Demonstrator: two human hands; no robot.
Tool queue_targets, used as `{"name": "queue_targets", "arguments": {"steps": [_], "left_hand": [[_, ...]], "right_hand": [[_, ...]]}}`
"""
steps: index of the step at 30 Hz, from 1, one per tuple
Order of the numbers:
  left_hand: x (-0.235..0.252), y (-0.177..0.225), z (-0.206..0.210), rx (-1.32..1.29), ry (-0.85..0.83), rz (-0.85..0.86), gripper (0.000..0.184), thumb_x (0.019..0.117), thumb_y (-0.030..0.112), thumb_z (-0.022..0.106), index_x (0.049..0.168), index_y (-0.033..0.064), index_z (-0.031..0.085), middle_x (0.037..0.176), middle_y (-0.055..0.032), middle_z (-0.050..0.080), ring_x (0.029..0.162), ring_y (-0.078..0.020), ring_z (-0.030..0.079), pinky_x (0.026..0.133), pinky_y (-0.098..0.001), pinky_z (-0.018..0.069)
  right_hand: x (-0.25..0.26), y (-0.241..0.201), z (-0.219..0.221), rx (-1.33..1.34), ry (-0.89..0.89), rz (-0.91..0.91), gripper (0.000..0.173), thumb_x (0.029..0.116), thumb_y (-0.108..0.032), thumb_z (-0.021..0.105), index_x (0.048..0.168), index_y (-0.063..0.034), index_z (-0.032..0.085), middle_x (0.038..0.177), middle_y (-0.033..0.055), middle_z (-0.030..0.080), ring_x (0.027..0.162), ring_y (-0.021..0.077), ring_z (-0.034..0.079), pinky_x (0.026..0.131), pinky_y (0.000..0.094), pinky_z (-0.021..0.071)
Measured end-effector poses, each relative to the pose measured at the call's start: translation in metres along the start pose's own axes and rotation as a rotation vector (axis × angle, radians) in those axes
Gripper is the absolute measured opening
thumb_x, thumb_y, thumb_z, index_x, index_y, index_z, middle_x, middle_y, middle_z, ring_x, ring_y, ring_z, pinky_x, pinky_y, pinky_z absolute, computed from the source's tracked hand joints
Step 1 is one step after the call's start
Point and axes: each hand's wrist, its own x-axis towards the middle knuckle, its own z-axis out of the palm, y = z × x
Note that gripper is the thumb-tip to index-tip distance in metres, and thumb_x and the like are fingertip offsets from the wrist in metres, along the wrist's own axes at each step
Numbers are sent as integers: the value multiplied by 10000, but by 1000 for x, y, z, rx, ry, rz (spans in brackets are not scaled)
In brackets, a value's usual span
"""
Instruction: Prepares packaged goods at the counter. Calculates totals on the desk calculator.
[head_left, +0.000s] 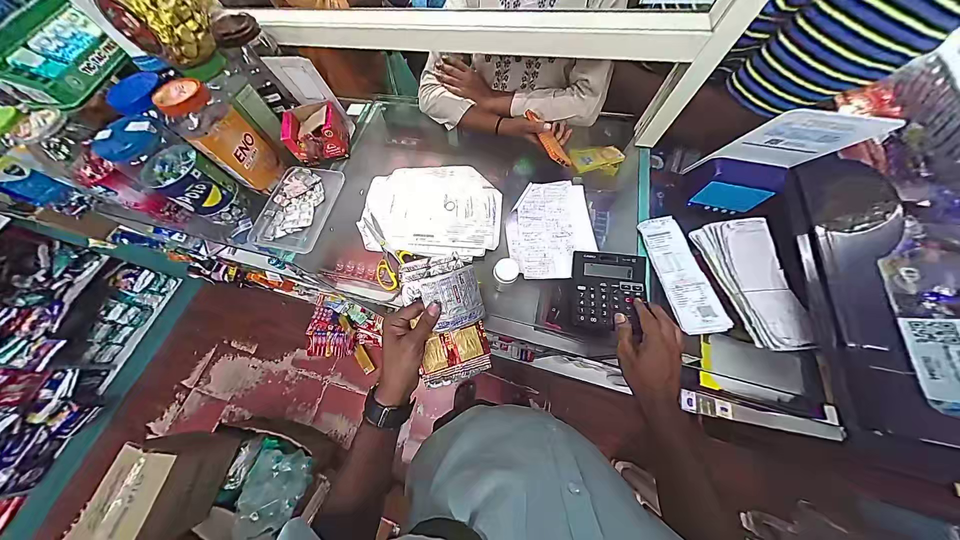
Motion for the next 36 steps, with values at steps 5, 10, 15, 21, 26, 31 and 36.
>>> {"name": "queue_targets", "arguments": {"steps": [5,10,15,21,26,31,36], "left_hand": [[-13,-2,19,-43,28,-31,246,1012,59,527,887,56,739,825,-4,740,766,-89,708,757,-297,610],[-33,8,39,55,120,-50,248,1016,76,506,892,108,719,814,55,739,749,-56,708,722,-271,618],[-55,1,43,27,190,-32,303,1033,77,463,877,136,716,799,65,746,727,-42,716,694,-234,621],[-69,6,47,56,253,-59,330,1044,67,450,868,150,717,787,88,743,720,-17,707,688,-205,611],[-60,13,37,67,218,-47,332,1046,76,455,867,151,725,784,92,742,718,-9,704,685,-196,607],[-53,21,25,108,243,-51,359,1041,59,431,852,175,713,762,123,725,708,17,686,676,-172,590],[-44,16,16,98,182,-53,308,1038,69,454,878,152,704,792,100,730,729,-13,699,707,-201,602]], "right_hand": [[3,14,-7,37,-48,-76,537,1046,-387,493,1385,16,602,1390,331,559,1271,521,545,1071,632,403],[11,13,-20,46,-136,-71,554,1042,-428,496,1360,7,627,1420,323,537,1268,526,541,1043,671,421],[-9,-2,-11,95,-113,-334,243,977,-156,493,1016,-62,714,1370,155,640,1308,393,559,1044,630,395],[-18,-27,9,28,-141,-415,212,962,-171,459,959,-144,669,1401,43,635,1357,326,524,1086,628,317],[-15,-28,0,23,-160,-373,249,988,-207,425,1033,-171,667,1392,5,642,1374,312,504,1095,623,292],[-16,-15,-20,24,-134,-307,248,957,-203,420,1010,-159,658,1335,29,669,1333,342,518,1050,616,317],[-10,-8,-23,77,-113,-246,261,949,-181,418,1019,-140,666,1331,48,671,1339,352,512,1054,615,320]]}}
